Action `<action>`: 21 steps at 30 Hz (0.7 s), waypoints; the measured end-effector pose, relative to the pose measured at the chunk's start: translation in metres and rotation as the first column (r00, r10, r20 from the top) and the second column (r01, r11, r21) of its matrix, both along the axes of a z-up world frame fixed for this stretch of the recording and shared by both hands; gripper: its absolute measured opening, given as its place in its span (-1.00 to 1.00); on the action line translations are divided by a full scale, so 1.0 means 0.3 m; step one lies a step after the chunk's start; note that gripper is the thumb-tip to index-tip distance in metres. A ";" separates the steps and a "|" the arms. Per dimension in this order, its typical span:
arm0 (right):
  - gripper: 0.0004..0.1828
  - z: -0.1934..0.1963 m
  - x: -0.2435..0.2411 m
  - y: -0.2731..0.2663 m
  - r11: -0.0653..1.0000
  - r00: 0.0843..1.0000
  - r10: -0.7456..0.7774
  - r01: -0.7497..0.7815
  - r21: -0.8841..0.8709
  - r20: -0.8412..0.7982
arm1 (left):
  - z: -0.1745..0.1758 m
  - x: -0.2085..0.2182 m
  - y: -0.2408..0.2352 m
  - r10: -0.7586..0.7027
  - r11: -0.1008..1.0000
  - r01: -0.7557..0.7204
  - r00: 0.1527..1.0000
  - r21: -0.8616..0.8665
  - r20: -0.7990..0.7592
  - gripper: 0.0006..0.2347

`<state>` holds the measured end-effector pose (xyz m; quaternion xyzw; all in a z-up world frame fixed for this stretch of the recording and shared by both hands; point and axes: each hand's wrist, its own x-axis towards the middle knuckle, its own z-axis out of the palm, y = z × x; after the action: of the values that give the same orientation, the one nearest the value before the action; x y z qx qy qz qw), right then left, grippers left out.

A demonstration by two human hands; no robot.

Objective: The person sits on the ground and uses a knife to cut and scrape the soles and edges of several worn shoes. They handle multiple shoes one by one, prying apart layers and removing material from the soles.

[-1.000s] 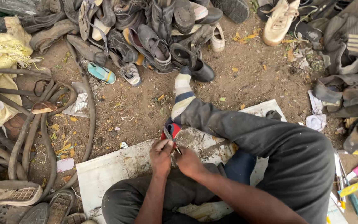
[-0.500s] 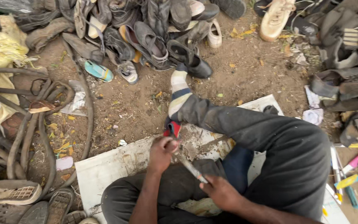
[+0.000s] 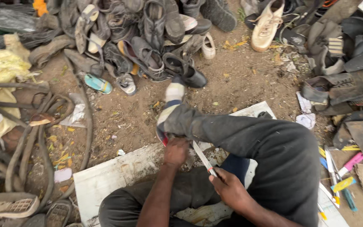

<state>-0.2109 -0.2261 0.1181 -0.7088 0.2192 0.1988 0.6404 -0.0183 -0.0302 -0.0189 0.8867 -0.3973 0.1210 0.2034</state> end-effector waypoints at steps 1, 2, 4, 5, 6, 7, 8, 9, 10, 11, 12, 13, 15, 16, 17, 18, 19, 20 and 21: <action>-0.75 -0.023 0.015 -0.015 1.000 0.999 -0.010 0.011 -0.025 0.034 | -0.022 -0.001 -0.006 0.043 0.999 -0.044 0.998 -0.030 -0.054 -0.80; -0.71 -0.050 0.034 -0.024 0.999 0.998 -0.010 0.013 -0.048 0.069 | -0.038 -0.008 0.003 0.136 0.941 -0.205 0.958 -0.270 -0.254 -0.83; -0.76 -0.113 0.077 -0.034 0.999 0.999 0.038 -0.039 -0.015 -0.037 | -0.063 -0.022 0.033 0.130 0.603 -0.579 0.750 -0.549 -0.648 -0.90; -0.74 -0.150 0.097 -0.032 0.998 0.994 0.063 -0.063 0.006 -0.090 | -0.073 -0.029 0.047 0.042 0.505 -0.614 0.720 -0.607 -0.693 -0.91; -0.74 -0.189 0.113 -0.027 0.981 0.990 0.143 -0.144 -0.130 -0.013 | -0.087 -0.046 0.054 -0.055 0.395 -0.653 0.686 -0.647 -0.726 -0.93; -0.72 -0.231 0.131 -0.007 0.940 0.971 0.232 -0.210 -0.268 0.052 | -0.098 -0.067 0.060 -0.155 0.279 -0.691 0.653 -0.667 -0.741 -0.94; -0.69 -0.267 0.174 0.008 0.876 0.940 0.322 -0.250 -0.413 0.115 | -0.100 -0.058 0.049 -0.205 0.224 -0.699 0.647 -0.679 -0.734 -0.93; -0.71 -0.299 0.212 0.023 0.871 0.924 0.343 -0.246 -0.425 0.168 | -0.099 -0.053 0.038 -0.256 0.169 -0.707 0.641 -0.687 -0.723 -0.93; -0.69 -0.333 0.254 0.054 0.867 0.904 0.368 -0.248 -0.433 0.218 | -0.099 -0.057 0.041 -0.299 0.114 -0.718 0.634 -0.687 -0.713 -0.92; -0.71 -0.363 0.303 0.081 0.857 0.898 0.383 -0.259 -0.445 0.216 | -0.099 -0.051 0.043 -0.297 0.124 -0.715 0.635 -0.688 -0.713 -0.92; -0.71 -0.390 0.339 0.111 0.847 0.892 0.401 -0.275 -0.455 0.206 | -0.102 -0.062 0.048 -0.294 0.132 -0.719 0.630 -0.683 -0.719 -0.92; -0.71 -0.412 0.375 0.144 0.836 0.887 0.419 -0.292 -0.464 0.196 | -0.103 -0.070 0.055 -0.290 0.139 -0.722 0.625 -0.678 -0.725 -0.92; -0.70 -0.428 0.424 0.193 0.771 0.843 0.468 -0.243 -0.589 0.265 | -0.097 -0.057 0.059 -0.271 0.163 -0.733 0.610 -0.660 -0.745 -0.92; -0.69 -0.433 0.407 0.210 0.736 0.821 0.492 -0.214 -0.642 0.290 | -0.097 -0.065 0.059 -0.263 0.179 -0.743 0.596 -0.645 -0.759 -0.93; -0.70 -0.434 0.378 0.224 0.783 0.859 0.422 -0.184 -0.595 0.291 | -0.098 -0.073 0.058 -0.329 0.129 -0.750 0.585 -0.649 -0.741 -0.93; -0.70 -0.434 0.328 0.243 0.826 0.891 0.351 -0.150 -0.543 0.287 | -0.099 -0.082 0.064 -0.391 0.080 -0.757 0.575 -0.649 -0.719 -0.94; -0.70 -0.430 0.267 0.256 0.864 0.919 0.278 -0.112 -0.491 0.278 | -0.098 -0.091 0.068 -0.450 0.031 -0.764 0.565 -0.645 -0.691 -0.94; -0.71 -0.422 0.218 0.259 0.855 0.828 0.326 -0.053 -0.515 0.456 | -0.092 -0.075 0.064 -0.484 0.000 -0.749 0.580 -0.663 -0.655 -0.94; -0.70 -0.414 0.187 0.261 0.849 0.700 0.372 0.008 -0.528 0.609 | -0.087 -0.060 0.060 -0.517 -0.031 -0.733 0.594 -0.679 -0.617 -0.93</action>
<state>-0.1548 -0.1478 -0.0060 -0.8879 -0.0668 -0.0785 0.4482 -0.0363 -0.0123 -0.0451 0.4267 0.0497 -0.0217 0.9028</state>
